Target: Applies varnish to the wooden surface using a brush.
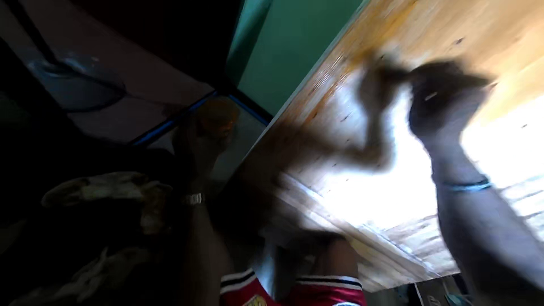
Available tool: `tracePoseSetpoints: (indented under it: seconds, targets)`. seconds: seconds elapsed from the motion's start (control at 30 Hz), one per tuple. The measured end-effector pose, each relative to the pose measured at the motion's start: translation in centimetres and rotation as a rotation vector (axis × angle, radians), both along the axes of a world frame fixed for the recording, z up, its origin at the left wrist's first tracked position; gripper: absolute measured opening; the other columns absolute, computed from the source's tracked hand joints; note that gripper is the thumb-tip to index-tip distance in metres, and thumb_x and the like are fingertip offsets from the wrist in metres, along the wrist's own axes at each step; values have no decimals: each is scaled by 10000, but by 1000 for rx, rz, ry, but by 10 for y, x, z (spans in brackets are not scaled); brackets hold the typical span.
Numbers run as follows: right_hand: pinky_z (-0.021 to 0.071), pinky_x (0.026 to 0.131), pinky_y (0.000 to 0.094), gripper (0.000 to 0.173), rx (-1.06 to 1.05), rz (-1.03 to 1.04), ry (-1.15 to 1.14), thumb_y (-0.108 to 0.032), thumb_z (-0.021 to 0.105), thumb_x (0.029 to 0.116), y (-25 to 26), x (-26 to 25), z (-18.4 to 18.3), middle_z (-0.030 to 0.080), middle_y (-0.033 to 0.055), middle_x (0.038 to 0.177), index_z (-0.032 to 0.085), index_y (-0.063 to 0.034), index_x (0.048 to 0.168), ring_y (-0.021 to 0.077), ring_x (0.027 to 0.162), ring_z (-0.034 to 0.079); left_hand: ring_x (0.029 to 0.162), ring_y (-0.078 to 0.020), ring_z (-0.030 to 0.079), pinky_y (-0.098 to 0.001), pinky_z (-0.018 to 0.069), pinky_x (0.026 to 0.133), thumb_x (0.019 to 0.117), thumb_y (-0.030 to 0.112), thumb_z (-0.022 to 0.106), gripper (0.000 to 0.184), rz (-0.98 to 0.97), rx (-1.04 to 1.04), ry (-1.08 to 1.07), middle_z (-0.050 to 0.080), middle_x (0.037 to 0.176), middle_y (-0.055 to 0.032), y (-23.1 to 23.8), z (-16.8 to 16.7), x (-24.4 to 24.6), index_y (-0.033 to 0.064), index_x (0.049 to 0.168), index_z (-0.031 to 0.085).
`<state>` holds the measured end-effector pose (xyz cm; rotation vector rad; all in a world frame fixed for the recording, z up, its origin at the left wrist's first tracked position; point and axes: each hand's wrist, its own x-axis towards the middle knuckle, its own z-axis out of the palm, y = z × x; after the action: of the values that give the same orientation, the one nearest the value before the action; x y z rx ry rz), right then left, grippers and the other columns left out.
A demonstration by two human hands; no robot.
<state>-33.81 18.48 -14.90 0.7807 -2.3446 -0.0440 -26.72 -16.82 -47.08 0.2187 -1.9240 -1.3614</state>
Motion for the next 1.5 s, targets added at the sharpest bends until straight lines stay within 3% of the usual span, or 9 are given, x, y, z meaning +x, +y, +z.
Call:
tracePoseSetpoints:
  seconds: [0.17,0.3,0.47,0.6,0.83,1.0,1.17,1.3,1.5]
  targets:
    - [539,982,401,278,-161,120,225,-155,522,1043,-35,-30,9,696,202,1157,695,46,1128,255,1092,674,1141,-241,665,-426,561,983,797,393,860,741,73,-24,-121,663,1264,-163,-4,12,0,73,1396,563]
    - [485,1043,557,441,102,53,-224,-148,576,1011,-80,65,-164,543,221,1451,557,-35,1437,371,1289,570,1230,-280,617,-448,505,1054,779,320,873,790,25,56,-229,624,1338,-200,-3,35,13,52,1436,526]
    - [596,819,508,371,145,305,-521,-92,682,909,-103,90,-297,681,192,1215,697,-88,1280,359,1028,699,1310,-245,566,-410,484,1092,770,270,890,886,-42,73,-188,557,1448,-170,-4,27,8,114,1525,453]
    - [563,851,519,337,23,23,-717,-173,606,1027,-106,68,-208,719,180,1135,650,-53,1339,319,980,704,1282,-266,591,-440,492,1085,773,276,890,863,-50,25,-191,586,1418,-174,-2,28,9,113,1512,476]
    - [554,866,331,283,-161,142,282,-247,557,1042,-84,-43,-17,717,106,999,683,4,1077,140,936,688,1200,-285,627,-472,518,1025,757,221,893,801,-54,43,-187,626,1330,-185,0,32,8,87,1454,520]
    - [476,1085,492,426,10,54,-100,-152,532,1029,-89,37,-146,548,213,1442,546,-8,1430,332,1316,554,1242,-285,614,-466,517,1052,736,232,913,862,-93,39,-157,600,1387,-184,-2,24,2,98,1480,499]
    - [607,845,455,286,111,298,-448,-133,655,924,-85,87,-290,703,166,1205,738,-103,1197,323,1043,712,1218,-315,624,-489,534,1011,759,245,904,852,-150,-1,-163,607,1362,-211,8,25,3,81,1485,490]
    - [593,862,462,260,-113,119,-522,-113,660,962,-85,57,-199,729,137,1142,720,-46,1206,258,982,716,1201,-311,632,-500,529,1015,740,228,919,868,-174,20,-186,621,1349,-201,12,26,4,82,1485,500]
    - [575,805,320,187,-266,233,286,-145,579,1031,-66,-33,-21,703,116,1027,680,11,1012,135,907,685,1178,-303,642,-503,535,991,739,229,924,866,-189,55,-203,639,1317,-193,13,29,8,89,1485,506]
